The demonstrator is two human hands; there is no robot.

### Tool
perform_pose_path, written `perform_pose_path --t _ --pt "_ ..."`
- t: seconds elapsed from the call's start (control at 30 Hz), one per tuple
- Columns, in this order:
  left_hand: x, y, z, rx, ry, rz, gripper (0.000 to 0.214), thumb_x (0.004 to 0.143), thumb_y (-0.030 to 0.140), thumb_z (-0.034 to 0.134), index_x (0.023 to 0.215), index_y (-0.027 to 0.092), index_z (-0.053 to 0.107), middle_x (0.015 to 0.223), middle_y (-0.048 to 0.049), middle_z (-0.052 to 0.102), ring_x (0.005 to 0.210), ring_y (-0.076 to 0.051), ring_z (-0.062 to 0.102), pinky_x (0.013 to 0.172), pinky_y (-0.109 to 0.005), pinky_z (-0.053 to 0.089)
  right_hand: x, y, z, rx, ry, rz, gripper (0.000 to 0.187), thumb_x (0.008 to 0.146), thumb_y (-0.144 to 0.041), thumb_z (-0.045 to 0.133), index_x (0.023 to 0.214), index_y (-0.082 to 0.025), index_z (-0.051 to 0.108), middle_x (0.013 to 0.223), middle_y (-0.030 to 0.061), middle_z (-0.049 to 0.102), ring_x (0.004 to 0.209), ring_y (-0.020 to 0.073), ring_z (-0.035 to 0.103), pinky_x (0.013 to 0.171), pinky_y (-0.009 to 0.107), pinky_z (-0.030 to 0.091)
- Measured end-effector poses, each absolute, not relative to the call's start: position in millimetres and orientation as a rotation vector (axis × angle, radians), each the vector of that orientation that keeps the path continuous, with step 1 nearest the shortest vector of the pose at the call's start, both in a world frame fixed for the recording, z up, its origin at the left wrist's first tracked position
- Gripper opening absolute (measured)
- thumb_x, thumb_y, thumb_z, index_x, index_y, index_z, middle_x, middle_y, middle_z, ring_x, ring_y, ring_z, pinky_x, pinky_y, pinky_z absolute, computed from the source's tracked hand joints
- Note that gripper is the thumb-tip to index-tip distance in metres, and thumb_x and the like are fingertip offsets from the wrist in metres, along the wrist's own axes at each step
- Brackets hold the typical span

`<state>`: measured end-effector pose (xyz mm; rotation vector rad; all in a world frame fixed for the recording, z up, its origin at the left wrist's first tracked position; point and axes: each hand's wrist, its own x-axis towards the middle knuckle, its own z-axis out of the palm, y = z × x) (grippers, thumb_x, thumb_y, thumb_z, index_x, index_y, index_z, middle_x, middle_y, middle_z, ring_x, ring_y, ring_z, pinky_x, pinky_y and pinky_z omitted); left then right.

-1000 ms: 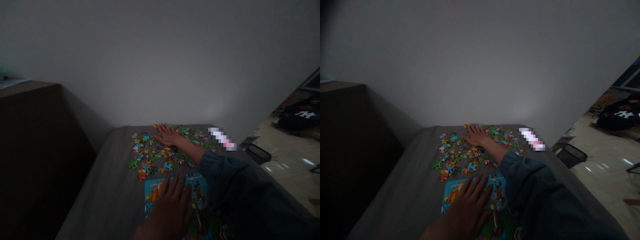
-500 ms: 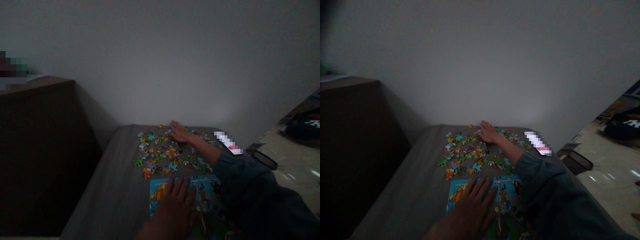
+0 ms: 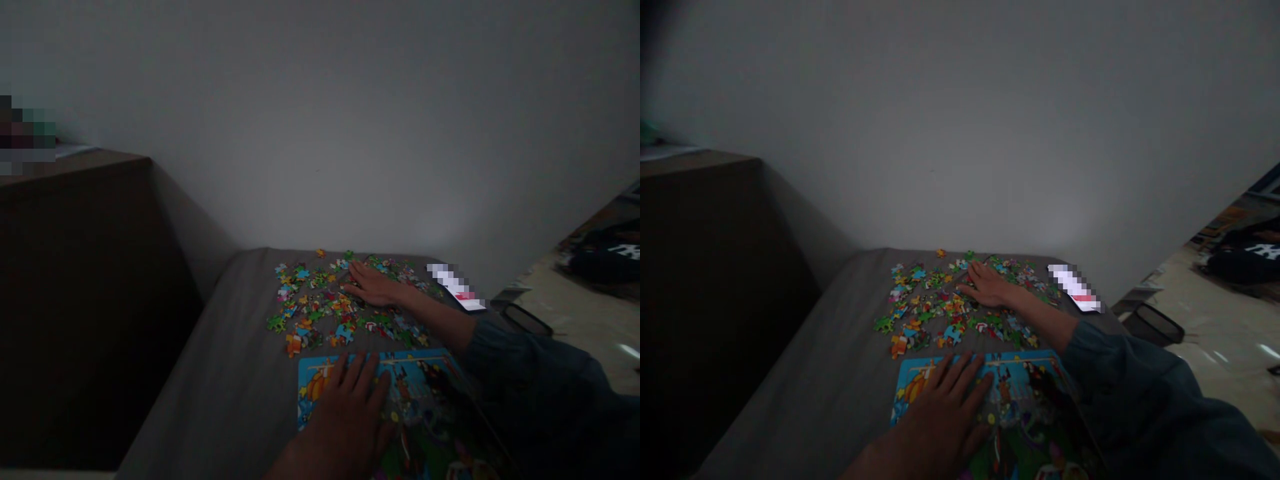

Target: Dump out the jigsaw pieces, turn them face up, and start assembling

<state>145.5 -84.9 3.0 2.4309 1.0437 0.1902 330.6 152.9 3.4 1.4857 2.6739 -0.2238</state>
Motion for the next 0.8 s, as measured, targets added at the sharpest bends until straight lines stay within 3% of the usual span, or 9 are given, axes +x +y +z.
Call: perform_pose_path --t 0.17,0.37,0.53,0.6,0.8 --pt "145.7 -86.7 3.8 2.438 1.041 0.193 0.062 0.108 0.052 0.030 0.159 0.017 0.034 0.168 -0.0142 0.019 0.156 -0.035 0.015 0.126 -0.062 0.016 333.7 163.5 16.7 1.575 2.609 -0.214 0.108 0.090 -0.085 0.011 0.161 -0.005 0.024 0.168 0.0214 0.019 0.157 0.0367 0.010 0.128 0.055 0.011" --pt "146.6 -87.9 4.2 2.439 1.057 0.187 0.062 0.107 0.052 0.032 0.159 0.018 0.034 0.168 -0.0142 0.019 0.156 -0.035 0.017 0.126 -0.061 0.016 309.1 180.5 18.0 1.561 2.649 -0.189 0.101 0.092 -0.081 0.009 0.164 -0.010 0.018 0.171 0.0137 0.010 0.159 0.0284 0.006 0.129 0.044 0.009" --pt "146.9 -86.3 1.6 2.448 1.044 0.212 0.061 0.108 0.051 0.030 0.159 0.018 0.035 0.168 -0.0134 0.019 0.156 -0.034 0.017 0.126 -0.061 0.016 294.8 179.7 0.1 1.547 2.617 -0.182 0.101 0.091 -0.083 0.006 0.164 -0.013 0.017 0.172 0.0131 0.008 0.158 0.0322 -0.001 0.128 0.054 0.007" --pt "147.6 -85.8 -0.7 2.452 1.047 0.237 0.062 0.107 0.052 0.031 0.159 0.018 0.035 0.168 -0.0135 0.020 0.156 -0.034 0.018 0.126 -0.061 0.016 298.9 177.2 0.4 1.524 2.613 -0.173 0.100 0.092 -0.082 0.007 0.165 -0.015 0.017 0.172 0.0120 0.008 0.158 0.0318 -0.002 0.128 0.053 0.005" --pt "147.9 -86.0 5.5 2.403 1.037 0.217 0.063 0.107 0.053 0.030 0.159 0.017 0.034 0.169 -0.0141 0.018 0.156 -0.034 0.015 0.127 -0.060 0.013 309.5 161.9 15.4 1.470 2.591 -0.183 0.099 0.093 -0.080 0.005 0.163 -0.013 0.022 0.171 0.0157 0.015 0.158 0.0325 0.012 0.128 0.048 0.010"
